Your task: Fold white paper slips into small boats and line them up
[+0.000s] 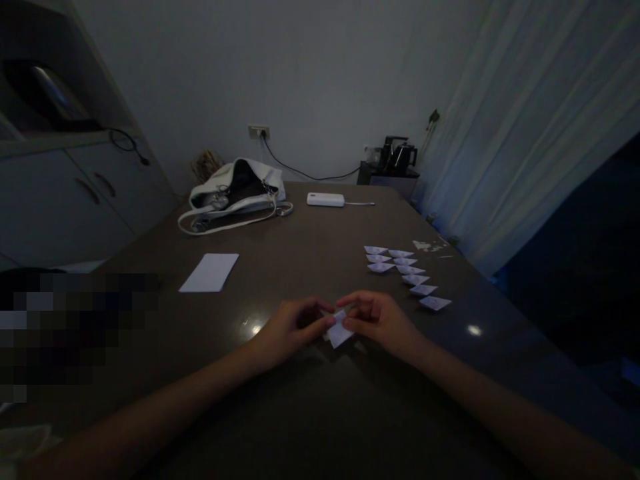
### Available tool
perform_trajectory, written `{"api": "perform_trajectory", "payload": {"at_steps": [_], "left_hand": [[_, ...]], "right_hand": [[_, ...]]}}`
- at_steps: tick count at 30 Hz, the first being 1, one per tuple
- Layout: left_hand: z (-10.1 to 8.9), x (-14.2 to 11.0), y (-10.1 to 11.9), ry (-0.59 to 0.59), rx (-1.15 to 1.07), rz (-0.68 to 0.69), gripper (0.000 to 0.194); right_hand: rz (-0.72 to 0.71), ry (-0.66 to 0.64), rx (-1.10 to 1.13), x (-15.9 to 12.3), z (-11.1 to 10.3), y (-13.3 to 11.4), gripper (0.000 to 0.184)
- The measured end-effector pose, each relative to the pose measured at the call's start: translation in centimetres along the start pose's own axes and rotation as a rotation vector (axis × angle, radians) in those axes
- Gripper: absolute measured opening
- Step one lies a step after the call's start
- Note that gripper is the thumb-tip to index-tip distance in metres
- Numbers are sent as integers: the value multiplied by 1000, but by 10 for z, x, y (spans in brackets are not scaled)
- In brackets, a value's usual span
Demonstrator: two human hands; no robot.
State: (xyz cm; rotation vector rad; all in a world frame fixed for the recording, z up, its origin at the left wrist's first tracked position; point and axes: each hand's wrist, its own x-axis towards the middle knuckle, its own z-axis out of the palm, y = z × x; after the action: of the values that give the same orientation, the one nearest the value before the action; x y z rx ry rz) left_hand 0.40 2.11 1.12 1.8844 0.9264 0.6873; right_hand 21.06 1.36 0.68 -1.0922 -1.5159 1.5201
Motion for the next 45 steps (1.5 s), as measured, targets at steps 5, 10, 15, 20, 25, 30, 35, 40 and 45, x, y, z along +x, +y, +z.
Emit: {"api": "perform_trajectory", "payload": {"at_steps": [5,10,15,20,25,30,35,40,45], "left_hand": [[5,4,1,-47,-228,-150,23],[5,5,-2,-12,-303,-166,23],[5,4,-2,-15,-160,-162,24],[2,1,-1,36,267,-2,22],[4,2,-10,65,492,126,15],[3,2,-14,-3,523,255,7],[-2,2,-14,-148,560,350,16],[-3,4,-15,-161,612,366,18],[-4,4,-12,-171,624,388,17]], "right_hand": [[-7,3,-117,0,1,4,25],[12,-69,-187,2,-1,7,36],[-5,-49,-256,1,0,3,32],[11,-6,-419,1,-2,6,29],[-127,125,-742,1,-1,4,16],[-358,-42,-859,-1,-3,-2,3],[-473,-305,-910,-3,-13,-9,11],[-513,-291,-942,0,-16,-5,11],[-539,-272,-931,2,-17,0,12]]}}
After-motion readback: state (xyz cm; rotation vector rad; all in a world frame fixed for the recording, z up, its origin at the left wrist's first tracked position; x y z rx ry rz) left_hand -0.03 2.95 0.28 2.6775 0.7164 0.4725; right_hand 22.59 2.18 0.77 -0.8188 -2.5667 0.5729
